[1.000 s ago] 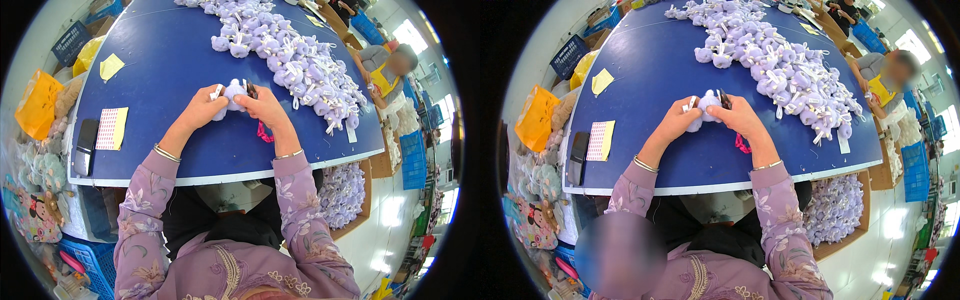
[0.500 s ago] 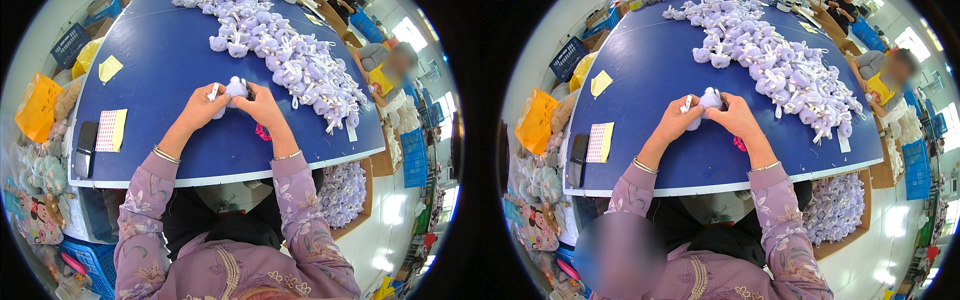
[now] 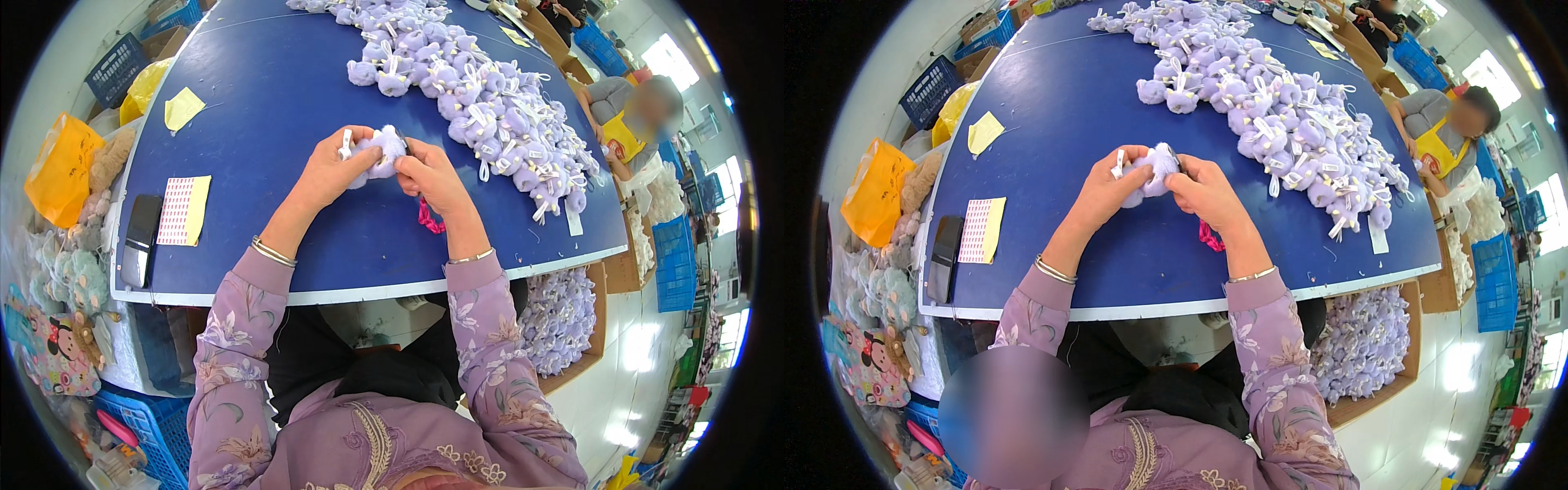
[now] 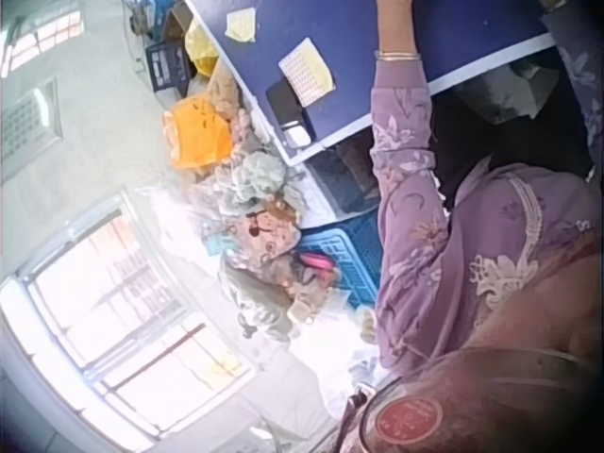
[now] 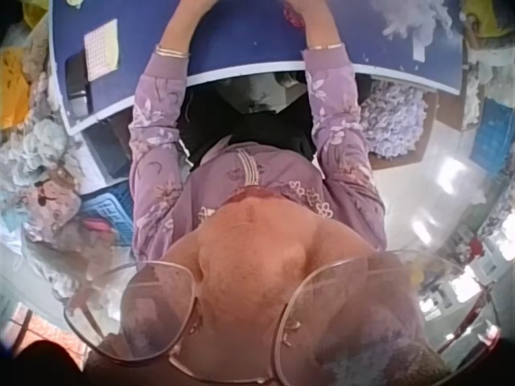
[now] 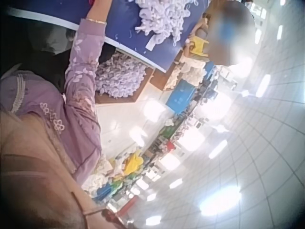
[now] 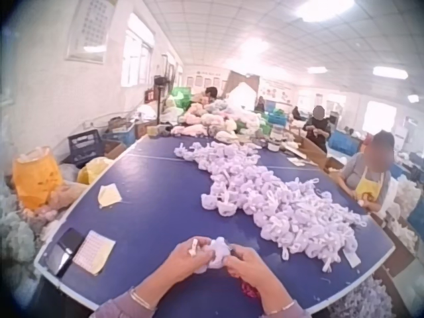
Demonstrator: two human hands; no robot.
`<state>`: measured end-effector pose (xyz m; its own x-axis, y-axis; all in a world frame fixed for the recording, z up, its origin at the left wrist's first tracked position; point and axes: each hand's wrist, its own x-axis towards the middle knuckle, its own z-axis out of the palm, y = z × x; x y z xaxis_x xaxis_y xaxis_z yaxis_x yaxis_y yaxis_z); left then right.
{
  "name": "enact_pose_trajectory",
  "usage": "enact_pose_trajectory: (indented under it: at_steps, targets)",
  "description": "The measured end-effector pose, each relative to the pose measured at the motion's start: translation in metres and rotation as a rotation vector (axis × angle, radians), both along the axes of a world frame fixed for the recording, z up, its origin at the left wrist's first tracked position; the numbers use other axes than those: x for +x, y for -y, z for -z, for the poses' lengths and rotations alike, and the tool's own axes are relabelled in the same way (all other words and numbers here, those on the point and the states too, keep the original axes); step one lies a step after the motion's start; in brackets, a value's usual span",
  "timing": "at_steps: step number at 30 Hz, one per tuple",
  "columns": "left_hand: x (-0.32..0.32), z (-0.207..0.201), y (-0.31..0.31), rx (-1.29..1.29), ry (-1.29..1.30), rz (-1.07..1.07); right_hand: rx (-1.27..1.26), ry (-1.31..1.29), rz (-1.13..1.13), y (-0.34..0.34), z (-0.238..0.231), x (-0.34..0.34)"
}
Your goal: The person trims loose threads and excess fabric from small purple plush toys using scissors. They handle the toys one at a time, cutting stray fibers and then placing the finished items into a cardboard box.
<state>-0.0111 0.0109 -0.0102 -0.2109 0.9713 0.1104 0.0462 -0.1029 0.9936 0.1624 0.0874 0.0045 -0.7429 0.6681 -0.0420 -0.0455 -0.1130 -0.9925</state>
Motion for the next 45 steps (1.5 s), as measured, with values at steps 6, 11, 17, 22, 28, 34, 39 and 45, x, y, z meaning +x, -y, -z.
enact_pose_trajectory:
  at_steps: [6, 11, 17, 22, 28, 34, 39, 45]
  targets:
    - [-0.004, 0.001, 0.0, 0.01, 0.125, -0.006, -0.111, -0.09, -0.045, -0.003, -0.001, 0.002]
    - [-0.007, 0.004, -0.001, 0.031, 0.098, -0.036, -0.112, -0.083, -0.01, -0.001, -0.002, 0.001]
    - [-0.008, 0.002, 0.001, 0.008, 0.03, -0.041, -0.065, 0.067, 0.14, -0.003, -0.004, -0.001]
    - [-0.005, 0.001, 0.003, -0.022, -0.024, -0.029, -0.104, 0.076, 0.091, -0.01, 0.006, 0.005]
    - [-0.006, -0.002, 0.004, -0.053, -0.008, -0.007, -0.037, 0.07, 0.087, -0.008, 0.004, 0.004]
    - [-0.003, -0.001, 0.004, -0.022, -0.041, 0.025, -0.016, 0.029, 0.209, -0.007, 0.0, 0.003]
    - [-0.007, 0.006, 0.002, 0.026, 0.005, 0.065, -0.075, -0.007, 0.222, -0.009, 0.0, 0.003]
    - [-0.007, 0.01, -0.001, 0.088, 0.094, 0.077, -0.043, 0.003, 0.225, -0.009, 0.002, 0.003]
